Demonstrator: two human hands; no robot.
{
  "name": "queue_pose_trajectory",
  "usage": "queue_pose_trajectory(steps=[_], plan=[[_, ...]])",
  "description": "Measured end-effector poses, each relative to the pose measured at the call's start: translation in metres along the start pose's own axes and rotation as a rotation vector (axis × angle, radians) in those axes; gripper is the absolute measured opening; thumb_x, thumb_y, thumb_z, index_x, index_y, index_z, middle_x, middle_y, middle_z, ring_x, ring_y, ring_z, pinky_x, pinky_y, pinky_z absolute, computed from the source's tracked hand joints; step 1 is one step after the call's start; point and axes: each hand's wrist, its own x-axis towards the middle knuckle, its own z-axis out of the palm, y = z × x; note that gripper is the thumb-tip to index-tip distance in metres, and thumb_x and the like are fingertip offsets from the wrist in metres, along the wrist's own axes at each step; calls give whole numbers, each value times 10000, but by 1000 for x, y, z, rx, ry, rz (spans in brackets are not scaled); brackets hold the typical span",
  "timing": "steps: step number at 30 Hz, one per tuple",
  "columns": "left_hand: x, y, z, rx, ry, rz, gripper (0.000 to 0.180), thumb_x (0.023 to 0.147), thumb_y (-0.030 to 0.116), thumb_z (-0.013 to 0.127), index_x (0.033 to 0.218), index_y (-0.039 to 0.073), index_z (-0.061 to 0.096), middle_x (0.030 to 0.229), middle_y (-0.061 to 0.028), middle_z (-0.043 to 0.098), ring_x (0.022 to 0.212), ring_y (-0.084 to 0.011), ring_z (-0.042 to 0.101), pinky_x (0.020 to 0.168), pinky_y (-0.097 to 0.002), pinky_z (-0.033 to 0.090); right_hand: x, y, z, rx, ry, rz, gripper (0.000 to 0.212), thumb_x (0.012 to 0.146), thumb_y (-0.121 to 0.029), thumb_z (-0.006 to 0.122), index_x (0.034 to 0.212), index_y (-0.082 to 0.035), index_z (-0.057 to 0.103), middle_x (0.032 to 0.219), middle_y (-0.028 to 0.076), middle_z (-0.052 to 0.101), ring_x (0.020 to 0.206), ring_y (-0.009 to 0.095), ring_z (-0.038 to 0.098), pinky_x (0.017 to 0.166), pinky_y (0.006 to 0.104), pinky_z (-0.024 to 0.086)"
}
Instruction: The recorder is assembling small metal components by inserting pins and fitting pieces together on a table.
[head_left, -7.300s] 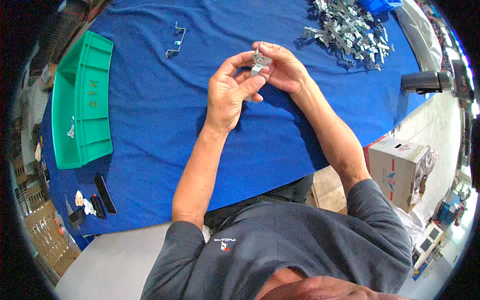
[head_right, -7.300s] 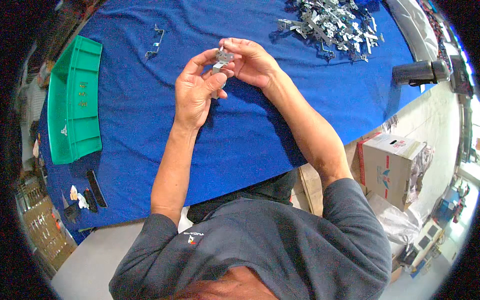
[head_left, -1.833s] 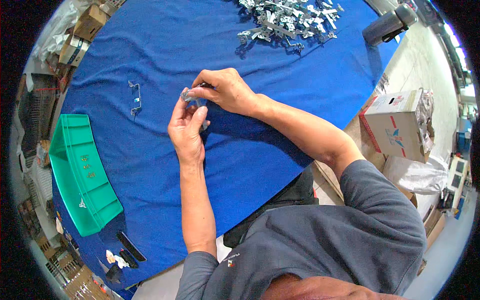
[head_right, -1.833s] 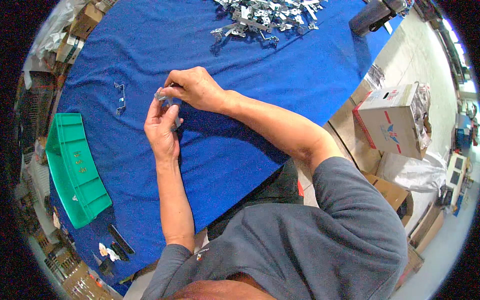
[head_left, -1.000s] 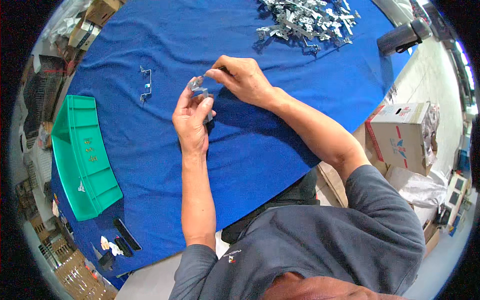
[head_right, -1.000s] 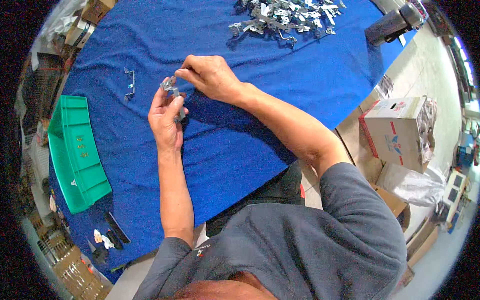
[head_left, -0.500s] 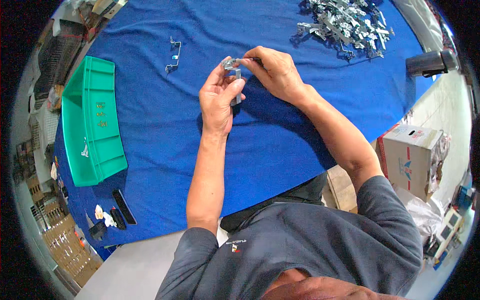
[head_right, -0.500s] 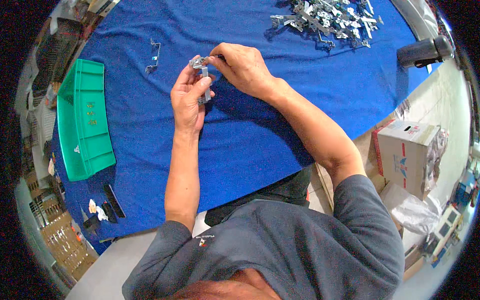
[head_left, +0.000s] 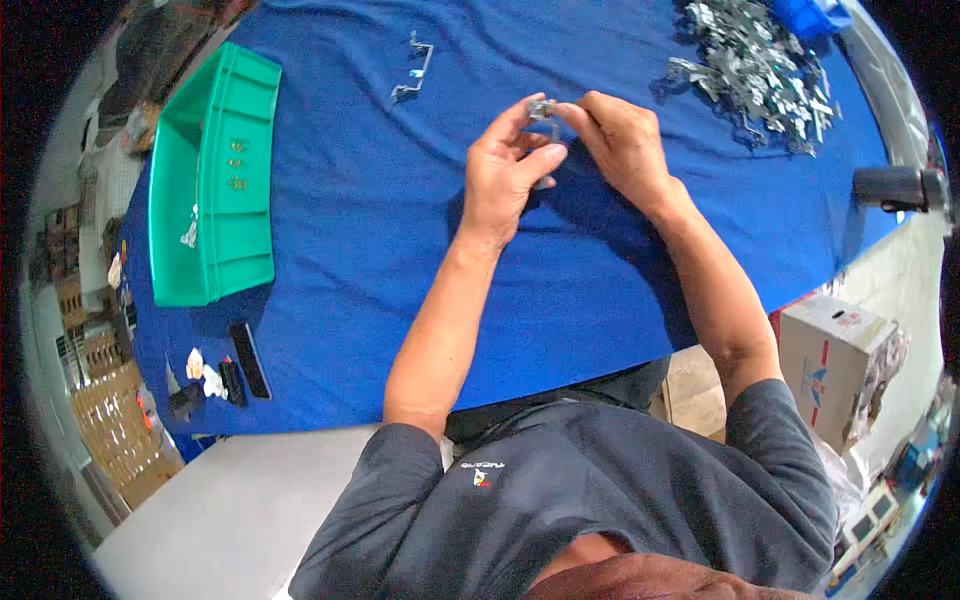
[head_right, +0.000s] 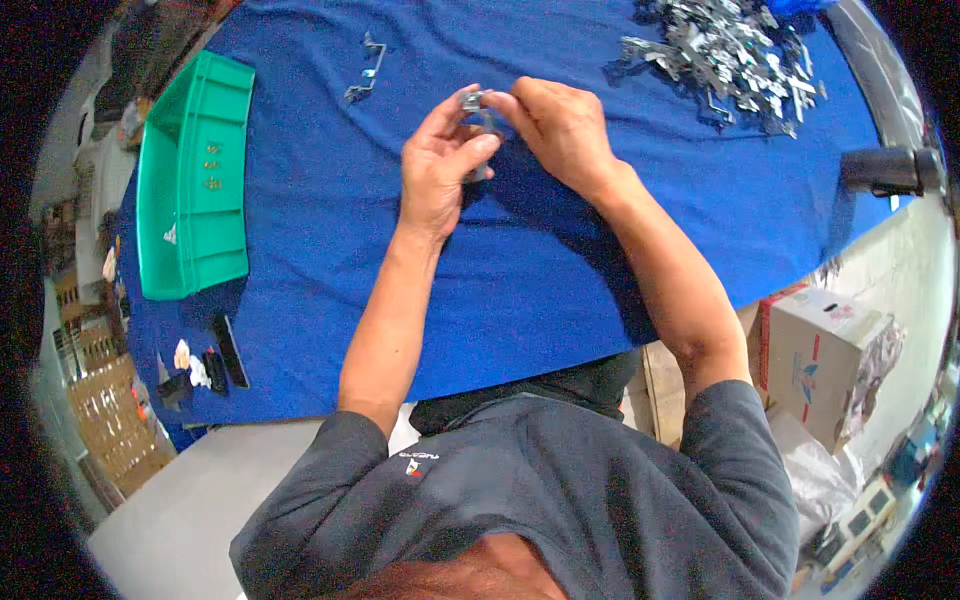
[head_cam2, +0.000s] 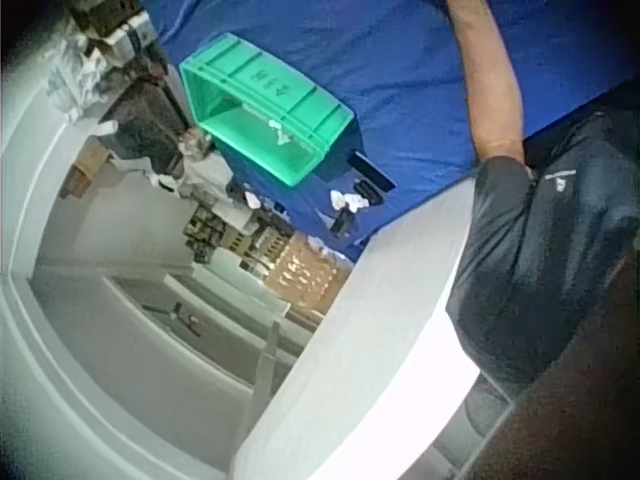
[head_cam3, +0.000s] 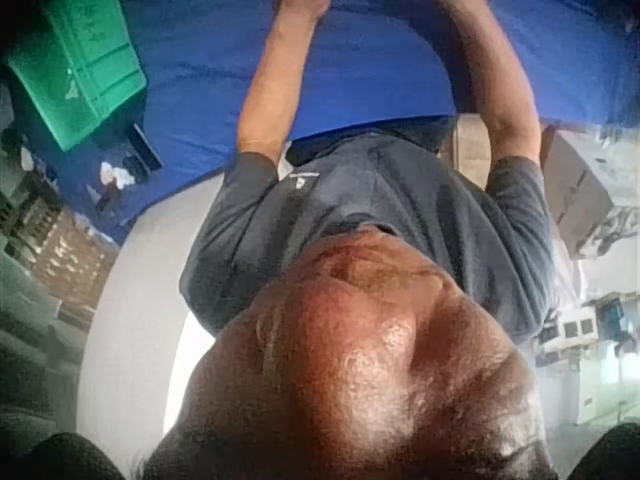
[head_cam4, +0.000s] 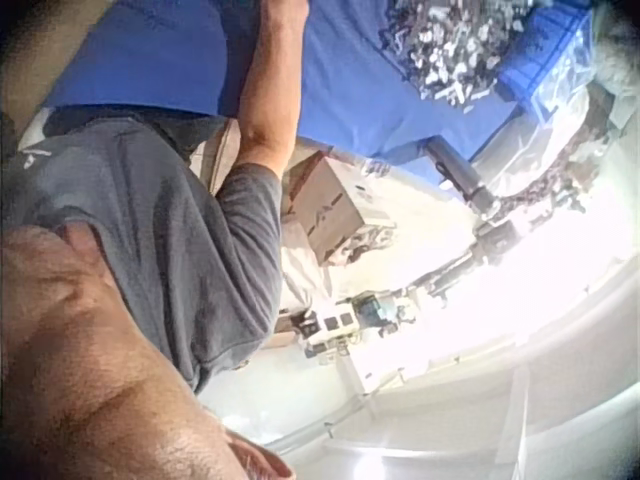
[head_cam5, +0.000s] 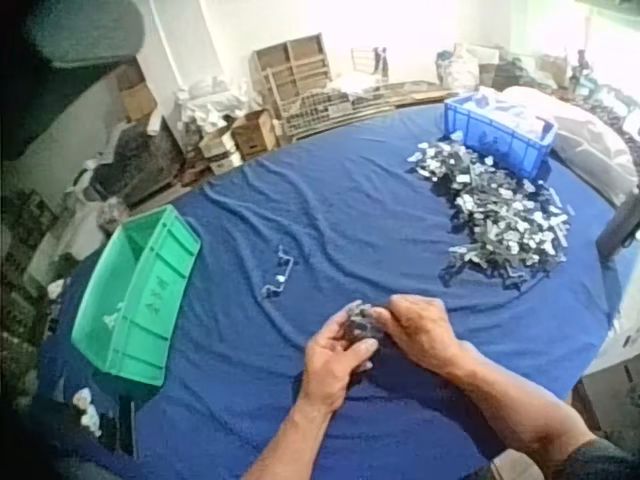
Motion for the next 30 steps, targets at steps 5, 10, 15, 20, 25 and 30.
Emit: queue_pose_trajectory(steps=[5, 10, 15, 20, 25, 30], plan=[[3, 1, -4, -56, 13, -24, 536, 802, 8, 699, 1310, 26, 529, 943, -19, 642, 773, -61, 598, 575, -187, 526, 1, -4, 2, 159, 20, 42, 140, 878, -172, 674, 849, -40, 637, 708, 147, 628, 612, 307, 620, 542, 371, 478], [3, 0, -4, -54, -2, -16, 531, 807, 12, 698, 1310, 24, 529, 931, -21, 645, 769, -55, 603, 564, -177, 524, 2, -6, 1, 184, 27, 11, 134, 871, -145, 668, 936, -31, 641, 792, 157, 648, 681, 299, 647, 585, 363, 499], [3, 1, -5, -64, 21, -11, 522, 816, 21, 698, 1310, 24, 529, 948, -28, 645, 775, -64, 618, 562, -180, 532, 3, -7, 2, 240, 62, -18, 136, 877, -153, 658, 942, -34, 640, 787, 150, 648, 681, 288, 654, 598, 366, 506], [6, -1, -8, -121, -17, 11, 539, 827, -16, 665, 1329, -39, 471, 1102, -115, 630, 851, -162, 672, 546, -207, 567, 2, -3, -3, 258, 16, 106, 150, 882, -143, 676, 980, -33, 649, 753, 124, 648, 612, 181, 599, 561, 301, 467], [7, -1, -8, -160, -28, 7, 488, 847, -54, 612, 1314, -50, 473, 1151, -152, 615, 916, -245, 676, 554, -250, 604, 0, 3, 1, 225, 75, -59, 132, 876, -140, 644, 976, -53, 642, 785, 129, 645, 689, 284, 634, 600, 373, 497], [6, -1, -10, -148, -26, 18, 479, 850, -54, 607, 1311, -52, 477, 1159, -158, 615, 947, -253, 672, 563, -255, 609, 0, -2, -1, 76, 15, -112, 134, 868, -173, 621, 968, -87, 644, 820, 93, 646, 783, 306, 644, 657, 418, 516]])
